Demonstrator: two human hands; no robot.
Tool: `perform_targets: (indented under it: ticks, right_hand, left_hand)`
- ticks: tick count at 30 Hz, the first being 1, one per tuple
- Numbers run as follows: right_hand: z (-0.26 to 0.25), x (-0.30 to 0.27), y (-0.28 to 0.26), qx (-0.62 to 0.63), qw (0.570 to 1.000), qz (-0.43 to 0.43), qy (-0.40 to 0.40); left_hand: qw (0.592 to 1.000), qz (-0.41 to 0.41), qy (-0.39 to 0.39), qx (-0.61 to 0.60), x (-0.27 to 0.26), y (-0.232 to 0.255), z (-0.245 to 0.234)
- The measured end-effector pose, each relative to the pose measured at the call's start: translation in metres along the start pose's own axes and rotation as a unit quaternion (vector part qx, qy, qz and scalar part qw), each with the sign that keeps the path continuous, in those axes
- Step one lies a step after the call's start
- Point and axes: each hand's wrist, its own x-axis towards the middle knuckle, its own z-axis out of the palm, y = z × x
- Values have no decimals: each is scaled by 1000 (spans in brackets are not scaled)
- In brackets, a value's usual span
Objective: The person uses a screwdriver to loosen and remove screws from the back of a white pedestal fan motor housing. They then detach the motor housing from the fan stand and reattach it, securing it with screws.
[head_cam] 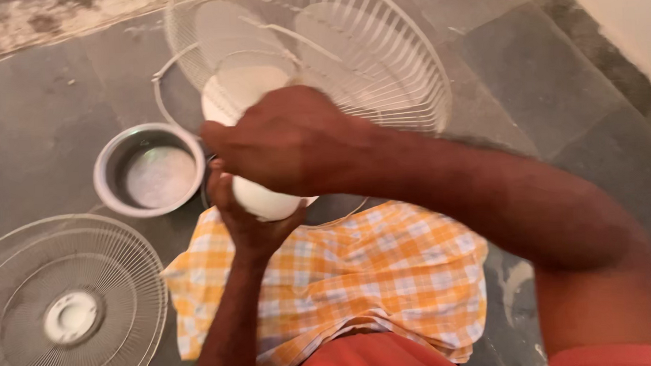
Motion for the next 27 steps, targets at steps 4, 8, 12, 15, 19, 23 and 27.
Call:
perform_targets:
  ticks: [4, 8, 12, 15, 19, 23, 27]
  right_hand:
    - [14, 13, 10, 42, 998, -15, 43]
    - [31, 17, 12, 82, 990, -72, 88]
    - [50, 19, 18, 60, 984, -109, 127]
    - [65, 28, 26, 109, 966, -140, 190]
    - [81, 40, 39, 154, 960, -166, 165]
    - [87, 50, 46, 163, 948, -226, 152]
    - [81, 55, 47, 159, 963, -194, 95]
  left_hand:
    - [1000, -7, -28, -12, -9, -9, 0]
    - [999, -6, -51, -10, -15, -14, -8]
    - [998, -8, -55, 6, -16, -15, -13]
    - [997, -31, -67, 29, -14, -13, -16]
    - [996, -51, -77, 15, -13, -8, -17]
    - [995, -47, -83, 24, -11, -9, -18]
    - [993, -59, -95, 28, -11, -10, -17]
